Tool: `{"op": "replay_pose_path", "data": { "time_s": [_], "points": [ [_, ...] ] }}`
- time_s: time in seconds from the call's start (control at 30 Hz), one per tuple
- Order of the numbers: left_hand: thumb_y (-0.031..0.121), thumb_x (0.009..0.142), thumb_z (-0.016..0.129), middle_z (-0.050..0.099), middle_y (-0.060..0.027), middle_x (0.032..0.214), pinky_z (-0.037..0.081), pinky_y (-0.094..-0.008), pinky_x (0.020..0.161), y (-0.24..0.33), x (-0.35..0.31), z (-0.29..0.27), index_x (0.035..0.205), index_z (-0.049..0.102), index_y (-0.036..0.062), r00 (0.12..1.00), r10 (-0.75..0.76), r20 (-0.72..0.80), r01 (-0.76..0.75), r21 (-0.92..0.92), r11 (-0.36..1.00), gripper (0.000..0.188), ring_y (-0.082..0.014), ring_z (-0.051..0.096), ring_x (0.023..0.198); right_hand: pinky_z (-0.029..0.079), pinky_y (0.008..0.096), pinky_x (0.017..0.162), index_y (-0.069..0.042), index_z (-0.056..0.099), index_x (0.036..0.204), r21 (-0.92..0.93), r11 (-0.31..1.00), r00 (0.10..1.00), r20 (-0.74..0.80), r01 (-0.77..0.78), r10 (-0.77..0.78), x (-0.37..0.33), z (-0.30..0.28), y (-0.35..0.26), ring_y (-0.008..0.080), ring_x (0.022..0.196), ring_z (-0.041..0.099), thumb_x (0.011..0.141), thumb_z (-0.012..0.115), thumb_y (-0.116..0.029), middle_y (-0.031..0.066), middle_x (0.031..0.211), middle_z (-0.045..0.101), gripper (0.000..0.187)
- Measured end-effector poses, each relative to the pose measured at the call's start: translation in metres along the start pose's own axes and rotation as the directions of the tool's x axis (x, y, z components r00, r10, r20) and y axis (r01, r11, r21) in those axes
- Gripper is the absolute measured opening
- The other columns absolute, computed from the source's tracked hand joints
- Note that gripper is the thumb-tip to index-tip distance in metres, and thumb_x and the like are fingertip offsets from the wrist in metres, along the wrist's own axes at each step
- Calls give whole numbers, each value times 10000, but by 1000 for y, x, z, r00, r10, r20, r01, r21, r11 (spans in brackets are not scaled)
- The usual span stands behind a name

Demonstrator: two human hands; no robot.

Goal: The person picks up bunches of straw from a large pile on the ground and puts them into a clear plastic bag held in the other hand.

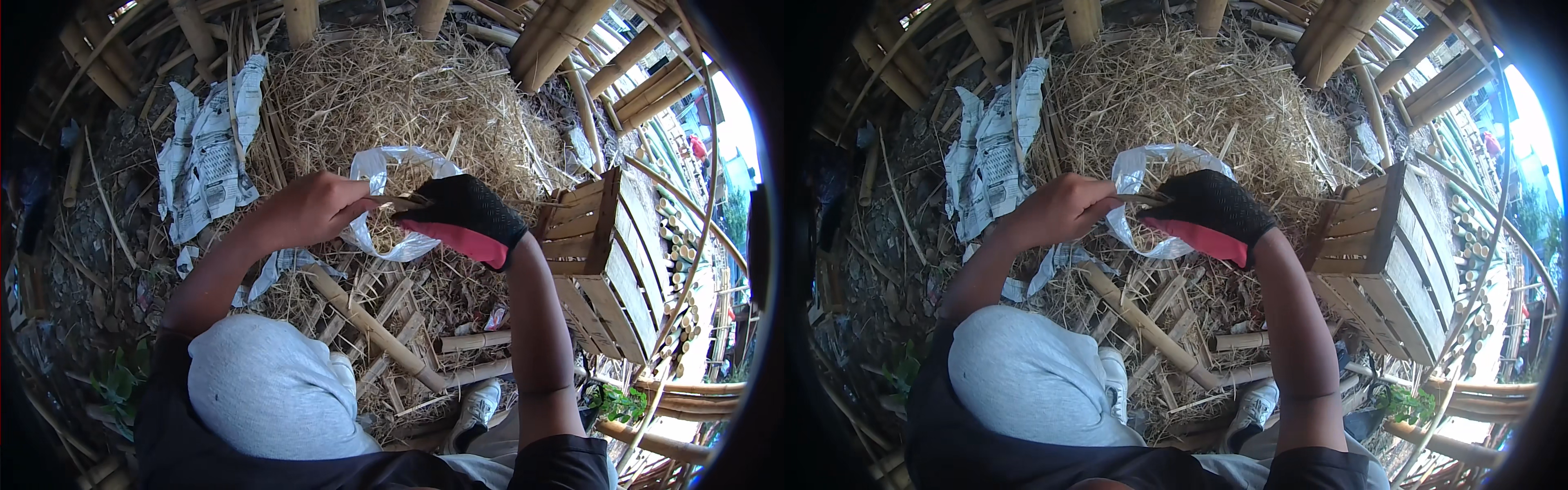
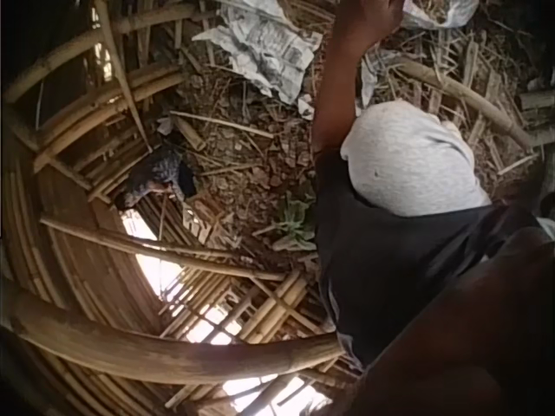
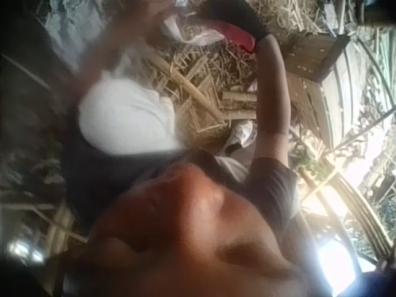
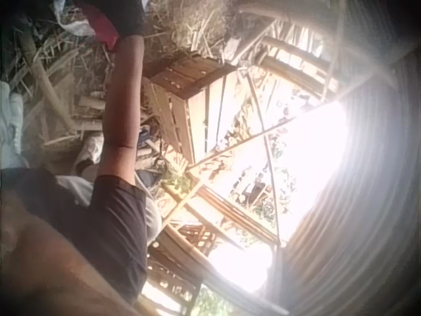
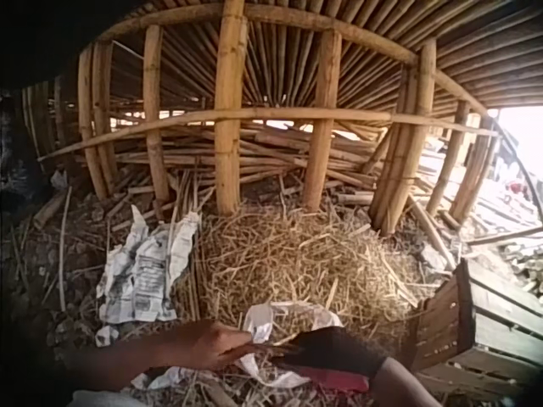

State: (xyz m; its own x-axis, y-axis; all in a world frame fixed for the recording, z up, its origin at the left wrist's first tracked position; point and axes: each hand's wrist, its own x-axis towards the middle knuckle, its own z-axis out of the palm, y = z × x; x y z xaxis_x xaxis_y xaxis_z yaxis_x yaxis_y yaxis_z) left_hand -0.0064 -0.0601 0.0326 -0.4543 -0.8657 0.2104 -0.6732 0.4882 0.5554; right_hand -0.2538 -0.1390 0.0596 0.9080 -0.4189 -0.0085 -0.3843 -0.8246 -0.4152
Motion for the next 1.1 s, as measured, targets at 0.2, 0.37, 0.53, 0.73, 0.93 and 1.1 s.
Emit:
{"op": "replay_pose_path", "data": {
  "time_s": [0.2,0.37,0.53,0.73,0.93,1.1],
  "points": [
    [171,1032,519,609,-172,762,477,-412,650,9,1,24,1033,565,-6,946,-233,-226,173,-258,951,182,-303,661,714,539,426,707,-139,717,1075,-28,989,919,-375,-146,125,15,35,-22,346,806,675,1020,521,-382,151,910,671,317],
    [323,1095,365,558,-189,1233,438,-410,995,15,-4,58,1428,351,-1,905,-56,-421,-196,-531,825,465,-252,554,1199,550,417,653,-166,720,1097,402,898,713,-575,-181,401,37,54,-56,344,712,692,997,560,-382,139,963,697,287],
    [655,993,178,246,-180,1573,241,-423,1201,9,-14,72,1568,27,-29,986,-23,-164,-122,-810,573,906,-265,261,1483,556,392,664,-256,686,1247,-76,975,656,-750,-210,83,50,71,-64,316,792,701,982,597,-358,145,994,685,298],
    [652,994,182,101,-237,1649,265,-425,1203,10,-14,55,1584,-72,12,945,-3,-326,-141,-416,899,907,-289,251,1501,509,293,828,-42,682,1243,895,444,683,-344,32,645,57,56,-44,131,944,639,996,657,-222,93,1034,659,307],
    [521,1065,291,550,-205,1408,429,-432,1076,-3,-30,43,1465,425,-13,980,-138,-146,26,-585,811,681,-276,515,1340,434,320,492,-128,516,904,846,-55,487,-250,530,837,33,30,-11,167,519,504,1003,587,-439,-8,636,460,334],
    [382,1091,378,715,-116,1081,552,-339,824,7,-31,52,1321,572,8,964,-29,264,259,-908,330,480,-178,680,1003,361,320,442,-151,473,861,730,-170,497,-259,662,828,31,35,-21,164,464,432,990,565,-545,3,597,427,425]
  ]
}}
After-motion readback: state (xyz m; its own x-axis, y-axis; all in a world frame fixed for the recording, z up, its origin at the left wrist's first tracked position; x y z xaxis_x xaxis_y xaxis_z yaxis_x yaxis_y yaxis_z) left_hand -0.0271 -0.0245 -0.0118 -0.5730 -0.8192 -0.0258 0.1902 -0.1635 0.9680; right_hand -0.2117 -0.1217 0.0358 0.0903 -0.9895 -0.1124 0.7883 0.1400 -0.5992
